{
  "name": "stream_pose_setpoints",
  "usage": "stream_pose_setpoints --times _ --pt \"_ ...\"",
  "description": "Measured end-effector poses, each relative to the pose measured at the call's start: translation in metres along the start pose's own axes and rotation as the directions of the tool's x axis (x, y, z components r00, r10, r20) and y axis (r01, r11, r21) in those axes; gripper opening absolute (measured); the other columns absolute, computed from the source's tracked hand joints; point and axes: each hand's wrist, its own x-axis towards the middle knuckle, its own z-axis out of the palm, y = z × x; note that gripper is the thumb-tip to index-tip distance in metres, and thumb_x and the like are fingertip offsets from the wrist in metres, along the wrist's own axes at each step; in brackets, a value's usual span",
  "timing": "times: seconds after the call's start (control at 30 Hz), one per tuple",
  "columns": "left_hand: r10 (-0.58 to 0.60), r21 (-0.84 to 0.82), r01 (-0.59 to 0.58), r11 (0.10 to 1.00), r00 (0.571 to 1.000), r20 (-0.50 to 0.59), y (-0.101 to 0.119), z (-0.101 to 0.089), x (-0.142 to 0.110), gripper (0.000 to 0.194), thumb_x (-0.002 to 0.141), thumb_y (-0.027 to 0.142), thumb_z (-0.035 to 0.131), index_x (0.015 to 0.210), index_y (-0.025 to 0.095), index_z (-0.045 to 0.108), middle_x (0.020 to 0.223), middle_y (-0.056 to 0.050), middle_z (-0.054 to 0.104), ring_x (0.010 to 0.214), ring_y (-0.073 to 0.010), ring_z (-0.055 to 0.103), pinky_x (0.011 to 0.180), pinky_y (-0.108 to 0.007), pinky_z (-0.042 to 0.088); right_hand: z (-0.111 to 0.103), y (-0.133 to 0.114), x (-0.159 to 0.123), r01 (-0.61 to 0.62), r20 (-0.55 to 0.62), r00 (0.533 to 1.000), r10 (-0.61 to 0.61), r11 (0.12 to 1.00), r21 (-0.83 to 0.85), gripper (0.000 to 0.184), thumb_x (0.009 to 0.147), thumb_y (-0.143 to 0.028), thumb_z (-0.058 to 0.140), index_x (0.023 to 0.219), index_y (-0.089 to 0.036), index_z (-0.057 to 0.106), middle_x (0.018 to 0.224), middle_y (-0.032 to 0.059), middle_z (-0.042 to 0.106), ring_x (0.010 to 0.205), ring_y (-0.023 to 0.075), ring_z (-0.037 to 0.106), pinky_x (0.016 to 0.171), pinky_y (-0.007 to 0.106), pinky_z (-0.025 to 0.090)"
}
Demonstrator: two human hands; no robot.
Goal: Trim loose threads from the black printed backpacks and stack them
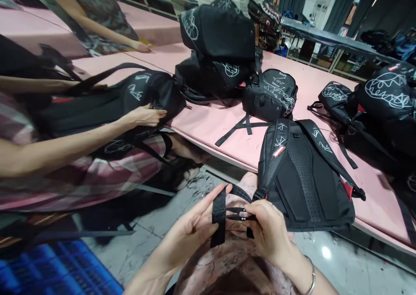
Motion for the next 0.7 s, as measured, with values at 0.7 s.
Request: stream_pose_setpoints --times 0.7 --pt "-0.065 0.038 0.059 0.998 0.984 0.167 -0.009 -0.002 0.004 0.076 0.068 0.020 0.072 0.135 0.026 0.036 0.137 -0.009 0.044 0.117 -0.0265 0.049 0.095 -0.033 0.041 0.005 -0.002 0.008 -0.068 0.039 0.997 0.069 0.997 -0.036 0.012 0.088 -0.017 0.044 0.085 -0.019 0.056 0.079 0.0044 0.062 0.075 0.0171 0.057 0.069 0.029 0.043"
